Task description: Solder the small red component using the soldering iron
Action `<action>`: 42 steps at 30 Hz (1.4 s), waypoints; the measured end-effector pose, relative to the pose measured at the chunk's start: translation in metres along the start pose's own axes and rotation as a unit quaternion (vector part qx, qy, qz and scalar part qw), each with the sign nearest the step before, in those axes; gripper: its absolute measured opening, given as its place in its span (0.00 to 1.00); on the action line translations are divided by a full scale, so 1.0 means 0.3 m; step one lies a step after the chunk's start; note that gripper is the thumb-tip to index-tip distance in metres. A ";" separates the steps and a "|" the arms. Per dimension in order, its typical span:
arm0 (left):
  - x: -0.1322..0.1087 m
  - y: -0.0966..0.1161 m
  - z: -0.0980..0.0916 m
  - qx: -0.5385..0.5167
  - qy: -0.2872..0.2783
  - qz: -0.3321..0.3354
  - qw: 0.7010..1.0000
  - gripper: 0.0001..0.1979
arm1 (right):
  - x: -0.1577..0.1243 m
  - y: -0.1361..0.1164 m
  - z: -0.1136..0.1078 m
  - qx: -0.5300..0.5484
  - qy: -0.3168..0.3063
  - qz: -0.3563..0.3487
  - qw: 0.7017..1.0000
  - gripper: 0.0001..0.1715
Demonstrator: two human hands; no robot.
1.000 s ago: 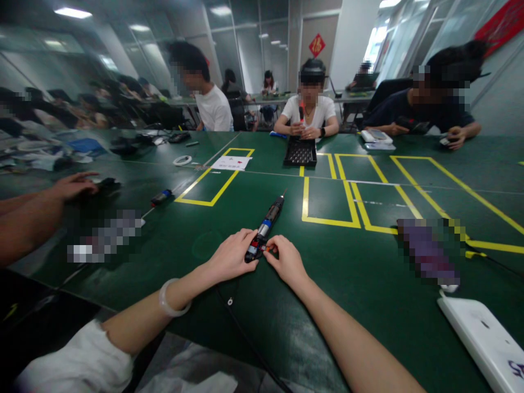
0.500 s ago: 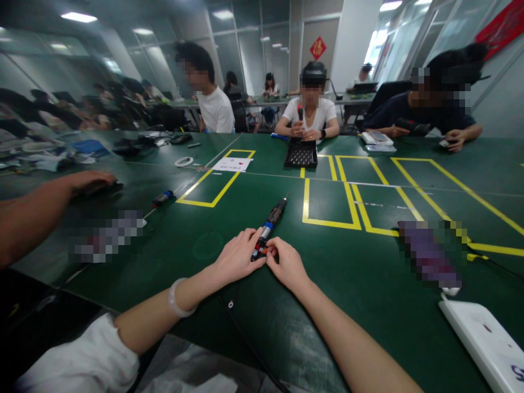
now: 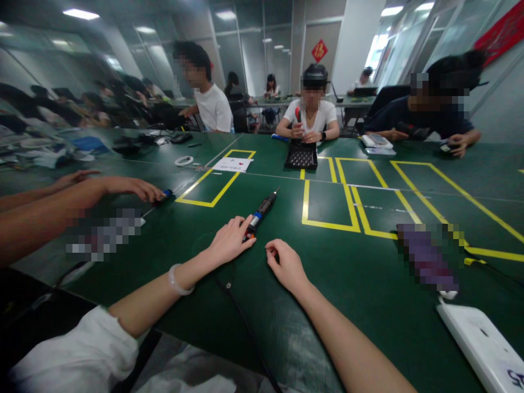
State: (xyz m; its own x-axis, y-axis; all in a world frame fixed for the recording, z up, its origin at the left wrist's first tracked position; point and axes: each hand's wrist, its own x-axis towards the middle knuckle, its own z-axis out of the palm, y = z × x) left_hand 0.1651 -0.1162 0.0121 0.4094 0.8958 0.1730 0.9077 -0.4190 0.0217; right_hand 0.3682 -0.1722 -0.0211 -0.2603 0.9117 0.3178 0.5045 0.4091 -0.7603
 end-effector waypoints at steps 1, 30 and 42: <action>0.015 -0.026 0.004 0.001 0.000 -0.011 1.000 0.32 | 0.000 -0.001 0.000 0.001 -0.002 -0.003 1.000 0.07; 0.210 -0.580 -0.028 -0.063 0.095 -0.214 0.970 0.09 | 0.003 -0.007 -0.001 -0.022 -0.025 -0.023 0.999 0.07; 0.057 -0.026 -0.077 -0.572 -0.137 0.029 0.808 0.20 | 0.004 -0.020 -0.003 0.083 -0.004 0.003 0.997 0.03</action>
State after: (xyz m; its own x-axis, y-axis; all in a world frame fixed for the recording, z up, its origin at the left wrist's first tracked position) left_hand 0.1629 -0.1009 0.0377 0.5955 0.8032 -0.0153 0.2713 -0.1831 0.9449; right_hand 0.3656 -0.1736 -0.0157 -0.2643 0.9133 0.3098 0.3633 0.3919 -0.8453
